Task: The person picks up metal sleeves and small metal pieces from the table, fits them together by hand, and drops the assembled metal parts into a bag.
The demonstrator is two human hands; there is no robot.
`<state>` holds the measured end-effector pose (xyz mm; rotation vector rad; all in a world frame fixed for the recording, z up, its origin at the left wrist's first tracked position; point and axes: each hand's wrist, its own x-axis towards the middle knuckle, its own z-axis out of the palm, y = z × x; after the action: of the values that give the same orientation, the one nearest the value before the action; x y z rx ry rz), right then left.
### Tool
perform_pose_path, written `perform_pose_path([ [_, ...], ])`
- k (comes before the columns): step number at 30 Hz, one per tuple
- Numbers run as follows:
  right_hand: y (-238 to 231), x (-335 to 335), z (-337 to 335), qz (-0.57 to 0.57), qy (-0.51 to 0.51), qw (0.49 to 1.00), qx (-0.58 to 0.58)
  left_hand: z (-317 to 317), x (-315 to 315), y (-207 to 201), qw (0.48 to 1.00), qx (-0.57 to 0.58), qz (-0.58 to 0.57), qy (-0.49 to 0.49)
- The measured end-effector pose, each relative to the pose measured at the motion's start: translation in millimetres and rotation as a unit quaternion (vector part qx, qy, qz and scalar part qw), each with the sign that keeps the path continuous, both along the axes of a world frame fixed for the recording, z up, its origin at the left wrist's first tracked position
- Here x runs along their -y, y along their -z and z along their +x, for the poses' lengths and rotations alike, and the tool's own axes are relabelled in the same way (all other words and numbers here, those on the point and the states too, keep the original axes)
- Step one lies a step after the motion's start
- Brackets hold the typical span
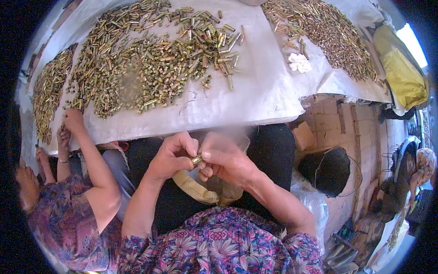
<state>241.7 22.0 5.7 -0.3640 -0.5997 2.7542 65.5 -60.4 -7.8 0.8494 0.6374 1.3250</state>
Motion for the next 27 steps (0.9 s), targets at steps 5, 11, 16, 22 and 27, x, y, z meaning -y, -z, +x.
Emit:
perform_pose_path([
  [5, 4, -10, 5, 0.141, -0.002, 0.983, 0.118, -14, -7, -26, 0.989, -0.118, -0.079, 0.033],
  [11, -14, -57, -1, 0.604, 0.082, 0.745, 0.271, -28, -50, -33, 0.837, -0.537, 0.015, -0.106],
  [16, -4, -115, -26, 0.686, 0.186, 0.571, 0.410, -19, -98, -9, 0.662, -0.695, 0.134, -0.245],
  [22, 10, -135, -42, 0.791, 0.168, 0.434, 0.397, -22, -126, 3, 0.579, -0.775, 0.103, -0.232],
  [27, 7, -133, -40, 0.769, 0.163, 0.468, 0.405, -23, -128, -3, 0.600, -0.757, 0.100, -0.239],
])
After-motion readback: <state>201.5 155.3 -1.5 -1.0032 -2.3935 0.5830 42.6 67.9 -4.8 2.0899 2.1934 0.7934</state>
